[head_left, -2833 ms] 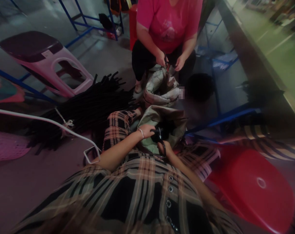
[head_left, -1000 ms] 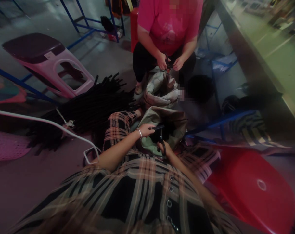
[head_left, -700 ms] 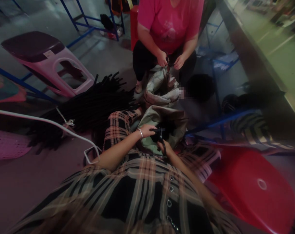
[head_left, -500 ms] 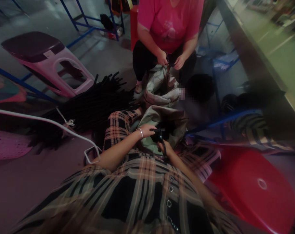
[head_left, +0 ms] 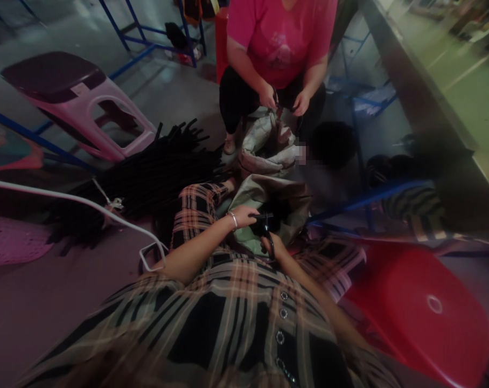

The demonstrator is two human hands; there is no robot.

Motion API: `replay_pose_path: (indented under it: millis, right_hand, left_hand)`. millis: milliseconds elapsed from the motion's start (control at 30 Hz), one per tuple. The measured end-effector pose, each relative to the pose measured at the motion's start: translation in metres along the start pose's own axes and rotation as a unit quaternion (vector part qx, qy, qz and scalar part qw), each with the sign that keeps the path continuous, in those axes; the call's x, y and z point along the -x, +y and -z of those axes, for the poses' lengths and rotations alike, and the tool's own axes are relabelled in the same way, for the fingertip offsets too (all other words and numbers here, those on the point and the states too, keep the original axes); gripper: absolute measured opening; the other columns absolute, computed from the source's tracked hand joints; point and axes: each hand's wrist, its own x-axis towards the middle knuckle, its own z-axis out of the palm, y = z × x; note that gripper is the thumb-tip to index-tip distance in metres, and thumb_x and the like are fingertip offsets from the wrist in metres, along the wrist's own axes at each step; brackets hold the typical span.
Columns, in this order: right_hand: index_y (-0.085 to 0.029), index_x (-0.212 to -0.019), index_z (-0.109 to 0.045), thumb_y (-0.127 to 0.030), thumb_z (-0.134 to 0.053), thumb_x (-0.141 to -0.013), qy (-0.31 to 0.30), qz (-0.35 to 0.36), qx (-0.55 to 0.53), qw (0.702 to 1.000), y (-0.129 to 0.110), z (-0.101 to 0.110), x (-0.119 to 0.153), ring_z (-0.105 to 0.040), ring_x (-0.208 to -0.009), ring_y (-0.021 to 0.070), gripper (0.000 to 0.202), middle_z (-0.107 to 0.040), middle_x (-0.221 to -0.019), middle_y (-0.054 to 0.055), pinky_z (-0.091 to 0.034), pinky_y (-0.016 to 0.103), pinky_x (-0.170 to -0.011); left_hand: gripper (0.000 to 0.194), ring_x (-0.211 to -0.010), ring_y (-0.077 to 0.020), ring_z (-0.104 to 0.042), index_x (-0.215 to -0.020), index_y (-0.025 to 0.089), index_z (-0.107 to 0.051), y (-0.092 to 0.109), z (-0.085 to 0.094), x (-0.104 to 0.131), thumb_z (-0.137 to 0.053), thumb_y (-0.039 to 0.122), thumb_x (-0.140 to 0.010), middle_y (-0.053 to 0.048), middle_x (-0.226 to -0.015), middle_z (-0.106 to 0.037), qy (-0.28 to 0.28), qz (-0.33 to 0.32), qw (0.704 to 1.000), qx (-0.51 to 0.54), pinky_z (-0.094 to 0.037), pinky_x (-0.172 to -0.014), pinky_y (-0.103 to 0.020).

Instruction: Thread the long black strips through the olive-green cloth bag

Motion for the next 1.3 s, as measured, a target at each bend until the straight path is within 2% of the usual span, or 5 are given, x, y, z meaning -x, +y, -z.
replay_pose_path:
  millis: [133,433,833,1100,1300]
  right_hand:
    - [-0.018,-0.079,-0.052,-0.042,-0.052,-0.078,0.008,0.018,0.045,0.999,0.0009,0.0027,-0.0019,-0.054,-0.053,0.0104,0.024,-0.055,-0.064,-0.002,-0.042,0.02,-0.049]
    - [-0.018,-0.065,-0.049,-0.041,-0.053,-0.072,0.022,-0.021,0.02,0.999,0.0055,-0.0032,0.0005,-0.045,-0.04,0.0082,0.025,-0.048,-0.052,-0.003,-0.036,0.019,-0.038]
    - [-0.018,-0.073,-0.051,-0.04,-0.055,-0.073,0.0,-0.02,-0.002,1.0,0.0062,-0.0031,-0.0019,-0.051,-0.045,0.0093,0.023,-0.053,-0.058,-0.003,-0.04,0.019,-0.042]
    - [-0.017,-0.063,-0.051,-0.044,-0.052,-0.073,0.021,-0.013,0.044,0.999,0.0028,-0.0029,0.0015,-0.045,-0.041,0.0085,0.028,-0.049,-0.05,-0.002,-0.035,0.019,-0.04]
    - [-0.017,-0.062,-0.052,-0.037,-0.053,-0.073,0.028,-0.028,0.044,0.998,0.0027,-0.0037,0.0016,-0.044,-0.041,0.0086,0.023,-0.048,-0.048,-0.003,-0.033,0.019,-0.04]
  left_hand:
    - [0.033,-0.079,-0.0136,-0.06,-0.102,0.022,-0.073,0.0043,0.0002,0.0007,-0.056,0.025,-0.074,0.002,-0.084,-0.071,-0.007,-0.018,1.0,-0.01,-0.043,-0.07,-0.019]
    - [0.033,-0.08,-0.0141,-0.061,-0.102,0.022,-0.073,0.0057,0.0061,0.0023,-0.056,0.025,-0.075,0.001,-0.085,-0.071,-0.01,0.009,0.999,-0.032,-0.044,-0.072,-0.02]
    - [0.031,-0.08,-0.0139,-0.061,-0.101,0.023,-0.073,0.0074,0.0065,0.0032,-0.056,0.024,-0.075,0.002,-0.086,-0.071,-0.03,-0.009,0.998,-0.054,-0.044,-0.073,-0.02]
    - [0.03,-0.078,-0.0142,-0.06,-0.098,0.022,-0.074,0.0035,0.0072,0.0016,-0.057,0.024,-0.074,0.001,-0.083,-0.071,-0.019,0.003,0.999,-0.043,-0.044,-0.072,-0.02]
    - [0.029,-0.078,-0.0137,-0.06,-0.098,0.022,-0.074,0.0008,0.0073,0.001,-0.057,0.025,-0.074,0.001,-0.083,-0.07,-0.02,0.017,0.999,-0.03,-0.043,-0.071,-0.019]
